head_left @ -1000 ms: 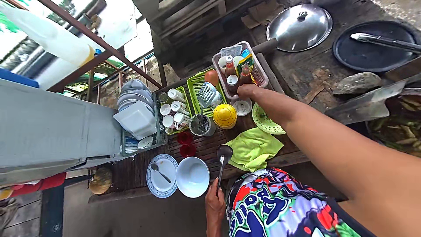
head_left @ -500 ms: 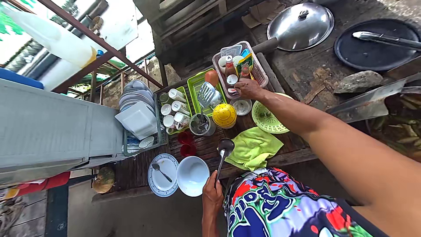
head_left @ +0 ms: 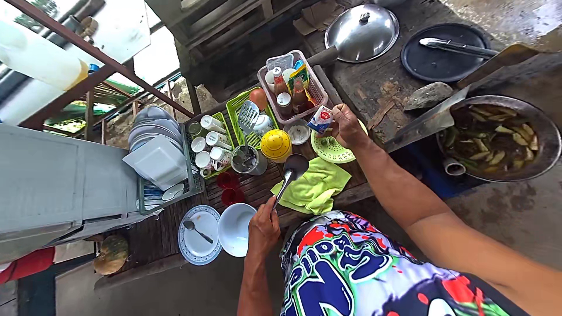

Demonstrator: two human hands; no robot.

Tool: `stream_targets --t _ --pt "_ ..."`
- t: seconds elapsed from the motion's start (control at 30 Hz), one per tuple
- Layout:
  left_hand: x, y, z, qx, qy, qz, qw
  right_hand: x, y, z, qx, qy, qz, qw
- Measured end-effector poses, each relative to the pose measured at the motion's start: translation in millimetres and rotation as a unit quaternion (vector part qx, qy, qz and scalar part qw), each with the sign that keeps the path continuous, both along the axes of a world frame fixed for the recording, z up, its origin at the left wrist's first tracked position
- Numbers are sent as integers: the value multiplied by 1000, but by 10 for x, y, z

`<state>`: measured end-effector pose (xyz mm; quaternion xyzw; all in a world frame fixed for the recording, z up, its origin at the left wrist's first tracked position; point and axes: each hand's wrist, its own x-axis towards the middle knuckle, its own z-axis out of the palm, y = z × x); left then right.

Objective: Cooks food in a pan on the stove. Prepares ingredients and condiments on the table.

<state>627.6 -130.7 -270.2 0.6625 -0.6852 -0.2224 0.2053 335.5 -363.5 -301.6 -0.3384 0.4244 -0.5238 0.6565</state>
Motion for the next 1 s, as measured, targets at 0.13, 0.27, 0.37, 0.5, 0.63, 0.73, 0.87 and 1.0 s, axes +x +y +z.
stream_targets --t 0.13,0.27,0.37,0.5,0.63,0.73,0.87,1.0 --pt "-78 -158 49 12 -39 -30 999 -202 264 -55 13 7 -2 1000" --pt "-266 -339 255 114 -119 -42 985 -289 466 -43 15 70 25 997" --pt "-403 -484 414 206 -171 -53 962 -309 561 -131 30 95 66 993" --pt "-470 -530 455 249 -194 -64 947 -230 681 -289 89 46 74 992" --pt "-481 -473 425 261 -192 -61 944 -109 763 -402 97 57 91 989" --pt "-456 -432 405 268 -189 -45 944 -56 738 -454 47 132 112 984" --pt "-398 -400 378 274 -185 -10 944 -22 684 -314 31 206 161 965" --pt "-324 -351 295 289 -184 12 940 -86 690 -545 -52 329 219 917"
